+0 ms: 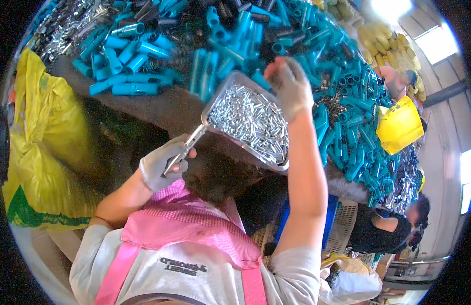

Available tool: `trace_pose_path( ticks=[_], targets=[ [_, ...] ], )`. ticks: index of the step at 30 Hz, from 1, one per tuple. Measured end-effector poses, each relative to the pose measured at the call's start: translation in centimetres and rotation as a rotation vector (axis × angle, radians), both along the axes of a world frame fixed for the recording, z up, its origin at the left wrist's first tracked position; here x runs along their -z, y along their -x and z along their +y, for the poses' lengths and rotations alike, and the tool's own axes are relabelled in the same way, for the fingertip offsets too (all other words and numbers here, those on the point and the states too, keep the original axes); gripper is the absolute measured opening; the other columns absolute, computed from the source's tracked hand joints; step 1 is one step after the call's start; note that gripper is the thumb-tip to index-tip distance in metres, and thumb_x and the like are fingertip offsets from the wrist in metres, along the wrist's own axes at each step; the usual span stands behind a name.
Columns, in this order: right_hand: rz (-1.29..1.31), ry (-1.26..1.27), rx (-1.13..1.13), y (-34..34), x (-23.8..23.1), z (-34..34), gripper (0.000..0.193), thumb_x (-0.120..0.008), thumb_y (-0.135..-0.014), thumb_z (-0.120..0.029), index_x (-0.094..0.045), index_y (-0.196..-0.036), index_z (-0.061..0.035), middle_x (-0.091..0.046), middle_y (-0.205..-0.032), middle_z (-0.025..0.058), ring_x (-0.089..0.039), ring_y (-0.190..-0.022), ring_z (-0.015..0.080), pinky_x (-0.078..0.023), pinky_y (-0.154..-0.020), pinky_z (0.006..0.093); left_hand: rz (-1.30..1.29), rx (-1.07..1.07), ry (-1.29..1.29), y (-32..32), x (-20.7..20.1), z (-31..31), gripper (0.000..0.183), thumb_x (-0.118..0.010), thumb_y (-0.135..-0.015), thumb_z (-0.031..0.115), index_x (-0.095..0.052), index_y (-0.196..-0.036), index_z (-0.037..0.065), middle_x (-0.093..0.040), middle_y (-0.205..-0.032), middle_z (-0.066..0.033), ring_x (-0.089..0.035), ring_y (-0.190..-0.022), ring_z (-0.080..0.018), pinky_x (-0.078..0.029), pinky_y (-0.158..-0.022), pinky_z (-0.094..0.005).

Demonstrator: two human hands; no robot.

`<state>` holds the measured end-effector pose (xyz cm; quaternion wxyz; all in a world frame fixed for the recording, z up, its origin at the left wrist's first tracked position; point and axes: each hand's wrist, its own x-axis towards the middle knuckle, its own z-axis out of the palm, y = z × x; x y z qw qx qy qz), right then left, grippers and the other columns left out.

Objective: Assembling metal components into teal plastic housings at an industrial workstation.

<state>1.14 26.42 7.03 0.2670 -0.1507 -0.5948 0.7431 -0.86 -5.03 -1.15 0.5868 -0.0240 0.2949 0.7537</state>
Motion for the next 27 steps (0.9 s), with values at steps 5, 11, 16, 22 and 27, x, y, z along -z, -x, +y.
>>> trace_pose_path(
  ticks=[5,11,16,22,27],
  targets=[
    [0.114,0.332,-0.169,-5.0,4.1,-7.4,0.013,-0.053,-0.092,-0.014,-0.053,-0.1,-0.0041,-0.06,-0.088,0.0096,-0.059,-0.083,0.0238,-0.05,-0.077,0.0359,0.009,0.138,-0.02,-0.4,-1.0,1.0,0.033,-0.047,-0.09,0.014,-0.044,-0.122,0.009,-0.055,-0.088,-0.0061,-0.04,-0.051,-0.0043,-0.023,-0.034,-0.0154],
    [0.071,0.494,-0.287,-7.8,5.5,-11.7,0.021,-0.048,-0.095,-0.022,-0.049,-0.107,-0.0053,-0.058,-0.091,0.0114,-0.06,-0.084,0.0246,-0.049,-0.076,0.0358,0.102,0.239,-0.022,-1.0,-0.7,1.6,0.031,-0.052,-0.092,0.019,-0.047,-0.121,0.009,-0.06,-0.09,-0.0073,-0.041,-0.05,-0.0044,-0.026,-0.038,-0.0161],
    [-0.18,-0.073,-0.326,-9.9,6.4,-13.9,0.031,-0.042,-0.097,-0.022,-0.043,-0.119,0.0002,-0.057,-0.097,0.0091,-0.054,-0.092,0.0148,-0.043,-0.081,0.0267,0.271,0.215,0.078,-1.6,-0.9,1.8,0.023,-0.054,-0.092,0.021,-0.048,-0.112,0.011,-0.063,-0.093,-0.0103,-0.04,-0.05,-0.0038,-0.026,-0.039,-0.0168],
    [-0.425,-1.129,0.089,-5.2,3.2,-6.2,0.026,-0.053,-0.089,-0.021,-0.056,-0.11,-0.0071,-0.057,-0.106,0.0155,-0.056,-0.095,0.0303,-0.045,-0.082,0.0401,0.377,0.086,0.105,-1.2,0.2,0.8,0.021,-0.052,-0.092,0.018,-0.047,-0.109,0.008,-0.063,-0.098,-0.0134,-0.04,-0.047,-0.0036,-0.027,-0.039,-0.0172],
    [-1.052,-1.336,0.021,0.1,3.7,6.0,0.034,-0.053,-0.084,-0.036,-0.061,-0.106,-0.0117,-0.061,-0.109,0.0157,-0.056,-0.103,0.0333,-0.044,-0.087,0.0419,0.314,0.018,0.132,-0.7,-0.7,0.8,0.02,-0.049,-0.092,0.016,-0.045,-0.11,0.009,-0.062,-0.093,-0.0145,-0.037,-0.045,-0.0025,-0.025,-0.037,-0.0152]
  ],
)
